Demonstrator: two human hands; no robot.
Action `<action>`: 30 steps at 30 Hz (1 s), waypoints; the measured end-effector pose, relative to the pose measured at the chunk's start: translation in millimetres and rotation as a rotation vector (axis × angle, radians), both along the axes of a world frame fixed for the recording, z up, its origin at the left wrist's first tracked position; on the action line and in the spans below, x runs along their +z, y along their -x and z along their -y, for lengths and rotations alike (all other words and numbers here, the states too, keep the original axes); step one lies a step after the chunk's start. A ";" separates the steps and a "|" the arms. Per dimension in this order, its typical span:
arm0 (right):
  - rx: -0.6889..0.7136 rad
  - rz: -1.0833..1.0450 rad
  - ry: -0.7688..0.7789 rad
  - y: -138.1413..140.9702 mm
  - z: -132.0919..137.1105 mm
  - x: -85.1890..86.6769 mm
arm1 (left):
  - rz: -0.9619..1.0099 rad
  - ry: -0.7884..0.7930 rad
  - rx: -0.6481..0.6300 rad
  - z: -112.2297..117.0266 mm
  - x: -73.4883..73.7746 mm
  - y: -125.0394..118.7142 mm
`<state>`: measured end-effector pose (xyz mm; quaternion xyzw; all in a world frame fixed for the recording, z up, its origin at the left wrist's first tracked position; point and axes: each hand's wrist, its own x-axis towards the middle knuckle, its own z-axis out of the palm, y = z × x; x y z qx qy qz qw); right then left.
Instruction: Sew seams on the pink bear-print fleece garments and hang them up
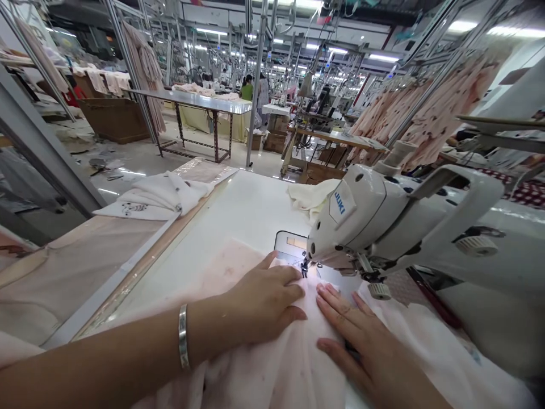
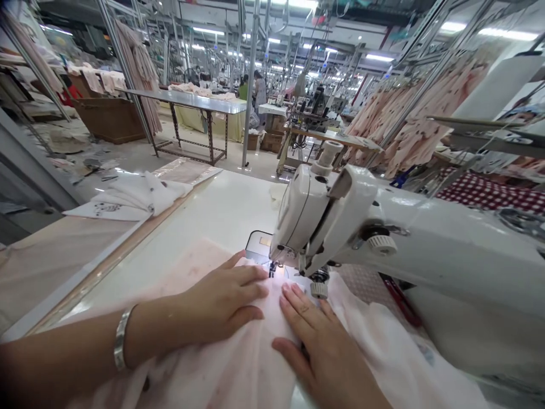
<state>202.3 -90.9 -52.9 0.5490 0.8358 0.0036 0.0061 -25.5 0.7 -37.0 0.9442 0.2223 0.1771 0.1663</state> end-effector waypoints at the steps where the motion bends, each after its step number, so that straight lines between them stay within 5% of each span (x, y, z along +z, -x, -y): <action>1: -0.010 0.003 0.012 -0.7 -1.6 -0.5 | 0.002 0.002 0.001 -1.2 0.1 -0.5; 11: -0.114 -0.062 0.150 -10.9 -27.7 4.5 | 0.007 -0.060 0.057 -31.8 -10.8 -9.1; 22: -0.181 -0.162 -0.048 -25.8 -35.7 -17.1 | -0.011 -0.098 0.077 -45.2 -14.7 -13.9; 30: -0.263 -0.330 -0.040 -44.0 -38.8 -31.6 | 0.036 -0.105 0.083 -46.6 -21.7 -13.8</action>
